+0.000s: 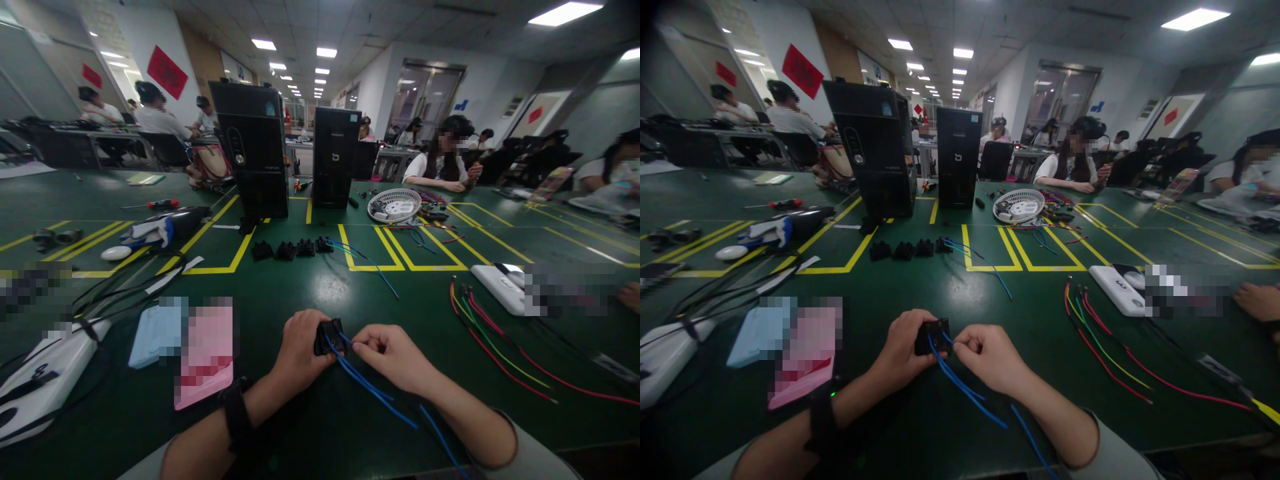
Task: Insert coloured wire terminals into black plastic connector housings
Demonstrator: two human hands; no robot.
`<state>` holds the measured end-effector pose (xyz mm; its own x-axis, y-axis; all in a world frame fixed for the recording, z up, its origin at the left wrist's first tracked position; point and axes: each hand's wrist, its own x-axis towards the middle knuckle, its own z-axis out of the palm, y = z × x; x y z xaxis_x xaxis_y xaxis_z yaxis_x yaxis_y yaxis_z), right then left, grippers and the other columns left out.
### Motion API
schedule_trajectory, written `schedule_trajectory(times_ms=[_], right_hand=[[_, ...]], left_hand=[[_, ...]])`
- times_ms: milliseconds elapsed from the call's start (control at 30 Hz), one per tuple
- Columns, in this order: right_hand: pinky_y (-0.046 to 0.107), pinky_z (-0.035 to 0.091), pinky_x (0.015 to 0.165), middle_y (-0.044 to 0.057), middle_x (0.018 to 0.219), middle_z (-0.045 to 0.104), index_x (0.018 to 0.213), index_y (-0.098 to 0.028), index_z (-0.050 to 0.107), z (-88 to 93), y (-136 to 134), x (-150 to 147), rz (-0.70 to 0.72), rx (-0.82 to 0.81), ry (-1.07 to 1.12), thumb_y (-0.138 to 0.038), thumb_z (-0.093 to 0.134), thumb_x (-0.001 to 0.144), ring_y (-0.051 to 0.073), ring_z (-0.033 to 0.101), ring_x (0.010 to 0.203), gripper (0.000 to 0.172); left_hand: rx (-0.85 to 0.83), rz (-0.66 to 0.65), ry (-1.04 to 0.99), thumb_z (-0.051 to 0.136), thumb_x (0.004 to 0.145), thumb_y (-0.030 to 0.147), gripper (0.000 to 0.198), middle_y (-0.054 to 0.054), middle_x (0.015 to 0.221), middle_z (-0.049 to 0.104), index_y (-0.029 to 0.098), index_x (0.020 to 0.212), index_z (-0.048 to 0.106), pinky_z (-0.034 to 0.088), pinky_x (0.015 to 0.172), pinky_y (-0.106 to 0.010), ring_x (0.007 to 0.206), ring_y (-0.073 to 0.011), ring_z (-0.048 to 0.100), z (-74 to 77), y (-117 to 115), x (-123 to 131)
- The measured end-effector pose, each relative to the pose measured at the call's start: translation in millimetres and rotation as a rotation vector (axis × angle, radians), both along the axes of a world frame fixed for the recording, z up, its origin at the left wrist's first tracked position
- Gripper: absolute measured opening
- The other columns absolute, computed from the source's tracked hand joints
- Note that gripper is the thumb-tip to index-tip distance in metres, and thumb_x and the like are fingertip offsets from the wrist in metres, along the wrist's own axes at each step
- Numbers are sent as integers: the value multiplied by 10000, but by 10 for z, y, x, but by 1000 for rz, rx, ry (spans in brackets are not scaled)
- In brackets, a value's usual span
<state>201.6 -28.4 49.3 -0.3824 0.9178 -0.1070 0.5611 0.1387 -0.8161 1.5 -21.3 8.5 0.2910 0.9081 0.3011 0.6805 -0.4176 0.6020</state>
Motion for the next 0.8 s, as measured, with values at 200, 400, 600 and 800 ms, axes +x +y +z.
schedule_trajectory(times_ms=[200,400,600,800], right_hand=[[188,220,427,-52,543,420,785,-117,599,-65,-82,-89,-17,-76,165,-348,521,832,64,317,462,249],[195,253,457,-55,514,411,778,-140,631,-83,-91,-88,94,89,16,-337,517,851,70,361,466,239],[202,266,471,-44,509,456,754,-157,648,21,-28,1,136,132,-137,-291,524,838,75,407,466,201],[198,244,450,-56,494,395,769,-151,668,80,15,65,63,62,-72,-324,525,835,70,341,460,234]], left_hand=[[-2,-10,5,706,673,340,382,-35,992,577,223,995,536,358,820,-374,950,-240,500,25,-4,3],[-4,-20,-18,700,663,309,377,-37,1000,582,228,992,535,358,832,-381,960,-243,498,21,-9,3],[-14,-9,-25,722,657,357,403,-36,1013,589,232,994,538,357,847,-392,973,-249,507,24,-6,6],[-9,15,-15,715,666,376,409,-34,1014,590,233,1005,536,362,841,-389,956,-244,519,10,-2,27]])
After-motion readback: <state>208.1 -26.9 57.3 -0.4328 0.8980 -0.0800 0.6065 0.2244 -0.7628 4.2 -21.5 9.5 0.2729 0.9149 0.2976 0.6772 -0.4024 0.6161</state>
